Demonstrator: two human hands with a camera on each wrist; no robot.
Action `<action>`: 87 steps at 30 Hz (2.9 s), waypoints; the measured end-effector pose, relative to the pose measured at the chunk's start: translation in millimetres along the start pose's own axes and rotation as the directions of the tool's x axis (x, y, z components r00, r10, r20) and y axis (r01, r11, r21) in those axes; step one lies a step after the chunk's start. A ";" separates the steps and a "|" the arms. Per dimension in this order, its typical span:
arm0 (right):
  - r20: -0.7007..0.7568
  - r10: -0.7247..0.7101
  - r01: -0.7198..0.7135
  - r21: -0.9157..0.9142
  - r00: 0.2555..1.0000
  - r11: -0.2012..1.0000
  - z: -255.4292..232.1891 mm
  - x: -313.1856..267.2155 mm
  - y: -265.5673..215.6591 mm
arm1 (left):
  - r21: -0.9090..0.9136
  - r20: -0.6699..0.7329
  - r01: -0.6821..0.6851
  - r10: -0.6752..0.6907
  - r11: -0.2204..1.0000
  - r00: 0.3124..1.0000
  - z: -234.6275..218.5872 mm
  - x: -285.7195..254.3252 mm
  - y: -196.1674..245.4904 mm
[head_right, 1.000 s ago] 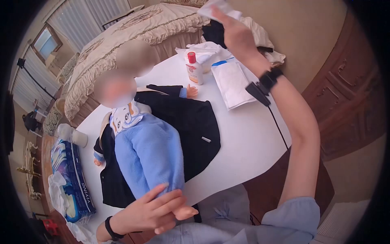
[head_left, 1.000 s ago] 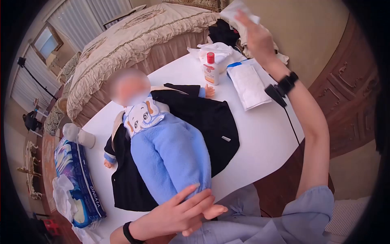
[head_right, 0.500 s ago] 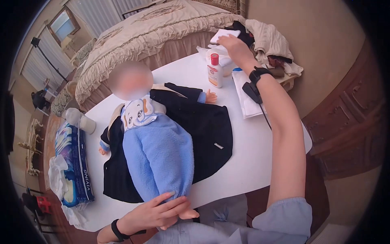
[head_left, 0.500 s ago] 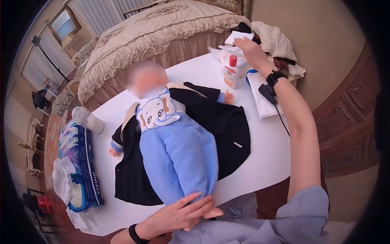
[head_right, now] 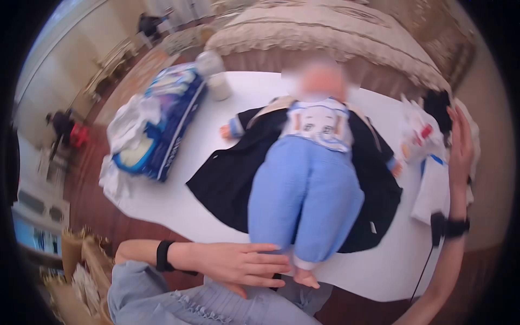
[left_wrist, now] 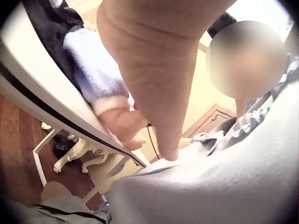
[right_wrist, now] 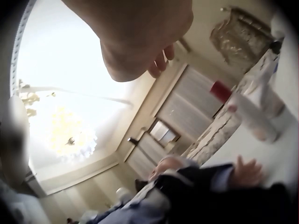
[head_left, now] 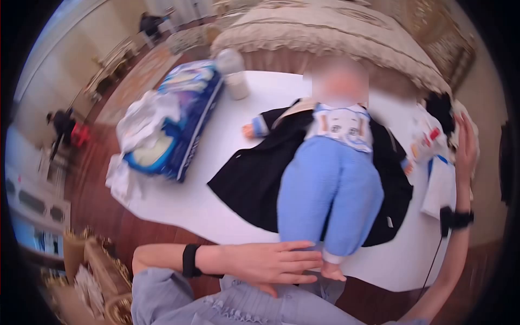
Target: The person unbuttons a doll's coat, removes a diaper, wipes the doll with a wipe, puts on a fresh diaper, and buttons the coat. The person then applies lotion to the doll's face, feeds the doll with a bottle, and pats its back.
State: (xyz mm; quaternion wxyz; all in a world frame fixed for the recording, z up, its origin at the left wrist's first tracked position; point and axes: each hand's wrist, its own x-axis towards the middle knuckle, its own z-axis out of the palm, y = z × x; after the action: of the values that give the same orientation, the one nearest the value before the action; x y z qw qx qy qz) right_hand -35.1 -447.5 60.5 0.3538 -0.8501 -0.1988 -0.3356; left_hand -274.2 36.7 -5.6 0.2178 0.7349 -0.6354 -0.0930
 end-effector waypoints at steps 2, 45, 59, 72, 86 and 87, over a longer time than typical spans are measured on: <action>0.111 -0.070 0.078 -0.072 0.991 0.994 20.2 -25.7 -66.8 | -0.074 -0.154 0.002 -0.014 0.997 0.988 -1.8 -10.4 1.2; 0.477 -0.254 -0.050 0.536 0.842 0.843 111.1 -68.5 -302.4 | -0.590 -0.807 0.315 -0.531 0.743 -0.259 -178.4 -64.0 1.5; 0.386 -0.372 0.334 0.163 0.844 0.928 104.8 -80.9 -312.8 | -0.674 -0.602 -0.399 -0.775 0.622 -0.191 -127.5 23.8 -39.4; 0.148 0.061 -0.103 0.295 0.987 0.950 113.3 -61.3 -272.7 | -0.704 -0.534 -0.440 -0.824 0.558 -0.190 -84.6 -36.5 -22.7; 0.422 -0.049 -0.356 0.817 0.905 0.454 140.7 -48.8 -289.7 | -0.249 -0.945 0.557 -0.324 0.792 0.039 -79.6 -82.8 40.3; 0.412 -0.144 -0.299 0.823 0.900 0.483 141.3 -48.1 -297.6 | -0.224 -0.916 0.558 -0.368 0.799 0.160 -93.3 -61.9 45.0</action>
State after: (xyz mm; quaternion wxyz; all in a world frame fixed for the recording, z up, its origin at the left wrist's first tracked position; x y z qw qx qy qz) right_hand -179.0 -148.9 91.5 0.6971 -0.6117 -0.3731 0.0238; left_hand -286.7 111.5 88.3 0.4384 0.8219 -0.1394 0.3359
